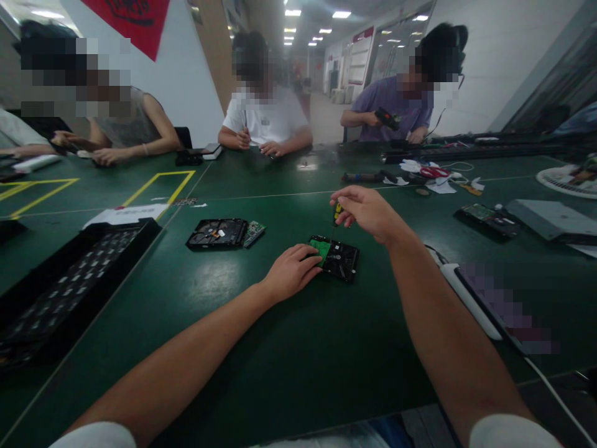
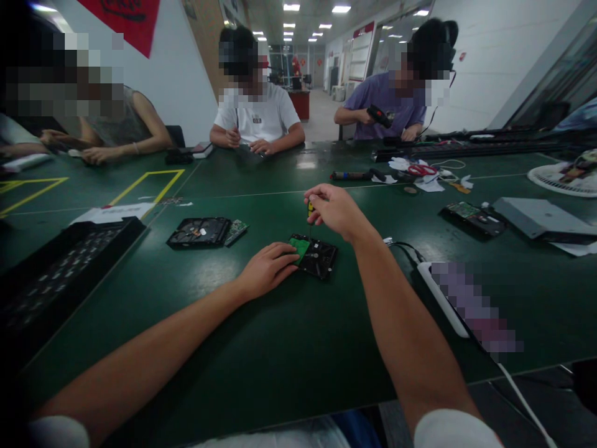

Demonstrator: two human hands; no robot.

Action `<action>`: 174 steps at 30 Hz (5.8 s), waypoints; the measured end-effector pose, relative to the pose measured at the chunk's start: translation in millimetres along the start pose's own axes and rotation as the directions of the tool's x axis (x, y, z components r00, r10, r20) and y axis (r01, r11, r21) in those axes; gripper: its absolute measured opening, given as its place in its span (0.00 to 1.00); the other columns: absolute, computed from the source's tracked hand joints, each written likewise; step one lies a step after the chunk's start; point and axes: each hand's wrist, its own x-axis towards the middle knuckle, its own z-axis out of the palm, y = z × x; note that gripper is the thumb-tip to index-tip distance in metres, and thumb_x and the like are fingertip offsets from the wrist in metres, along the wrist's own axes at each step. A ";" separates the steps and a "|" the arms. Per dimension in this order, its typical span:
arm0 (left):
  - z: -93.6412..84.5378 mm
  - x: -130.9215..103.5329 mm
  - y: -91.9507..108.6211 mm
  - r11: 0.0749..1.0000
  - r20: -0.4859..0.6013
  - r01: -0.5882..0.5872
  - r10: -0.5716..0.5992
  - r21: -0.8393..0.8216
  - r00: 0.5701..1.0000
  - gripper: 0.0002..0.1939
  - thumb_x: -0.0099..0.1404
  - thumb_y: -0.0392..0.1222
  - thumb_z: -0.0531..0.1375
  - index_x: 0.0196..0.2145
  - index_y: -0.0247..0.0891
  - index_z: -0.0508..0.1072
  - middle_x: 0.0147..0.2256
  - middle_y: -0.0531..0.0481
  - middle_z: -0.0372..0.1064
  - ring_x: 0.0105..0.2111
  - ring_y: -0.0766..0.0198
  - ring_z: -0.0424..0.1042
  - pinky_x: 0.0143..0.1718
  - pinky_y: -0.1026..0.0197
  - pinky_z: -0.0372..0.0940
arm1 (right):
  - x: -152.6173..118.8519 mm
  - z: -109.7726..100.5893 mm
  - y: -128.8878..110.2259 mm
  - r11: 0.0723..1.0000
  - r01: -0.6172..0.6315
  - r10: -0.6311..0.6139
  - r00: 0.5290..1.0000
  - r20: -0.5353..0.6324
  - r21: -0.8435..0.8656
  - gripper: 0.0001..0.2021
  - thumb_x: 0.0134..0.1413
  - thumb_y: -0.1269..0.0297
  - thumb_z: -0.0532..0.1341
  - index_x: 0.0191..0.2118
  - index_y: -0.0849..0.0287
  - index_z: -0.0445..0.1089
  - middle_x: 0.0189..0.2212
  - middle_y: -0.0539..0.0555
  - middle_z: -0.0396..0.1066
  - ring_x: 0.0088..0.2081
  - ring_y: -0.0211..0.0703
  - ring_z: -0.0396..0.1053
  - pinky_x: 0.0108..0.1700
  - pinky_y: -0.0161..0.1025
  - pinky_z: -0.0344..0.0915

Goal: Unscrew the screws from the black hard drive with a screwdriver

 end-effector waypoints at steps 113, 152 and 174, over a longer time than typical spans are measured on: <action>-1.2 0.4 0.1 1.000 0.003 0.001 -0.001 0.022 1.000 0.16 0.76 0.47 0.56 0.54 0.39 0.76 0.54 0.40 0.73 0.56 0.50 0.72 0.55 0.45 0.73 | -2.1 1.4 -2.4 0.996 0.036 -0.037 0.999 -0.016 -0.084 0.04 0.68 0.65 0.64 0.39 0.59 0.74 0.26 0.49 0.72 0.22 0.33 0.68 0.20 0.29 0.60; -4.0 2.0 2.0 1.000 -0.005 0.009 -0.009 -0.016 1.000 0.15 0.76 0.47 0.57 0.55 0.42 0.76 0.53 0.41 0.74 0.55 0.51 0.73 0.55 0.45 0.73 | -3.8 0.9 -2.3 1.000 -0.015 0.015 1.000 0.027 -0.021 0.03 0.68 0.67 0.63 0.40 0.57 0.68 0.38 0.54 0.76 0.24 0.33 0.73 0.20 0.30 0.63; -1.0 1.1 -0.8 1.000 0.006 0.017 -0.017 -0.007 1.000 0.16 0.76 0.48 0.57 0.55 0.41 0.76 0.54 0.40 0.74 0.55 0.50 0.72 0.54 0.43 0.73 | -0.3 1.5 -0.7 1.000 -0.009 0.009 1.000 0.025 -0.009 0.04 0.69 0.68 0.61 0.43 0.58 0.74 0.40 0.54 0.77 0.26 0.32 0.72 0.21 0.29 0.64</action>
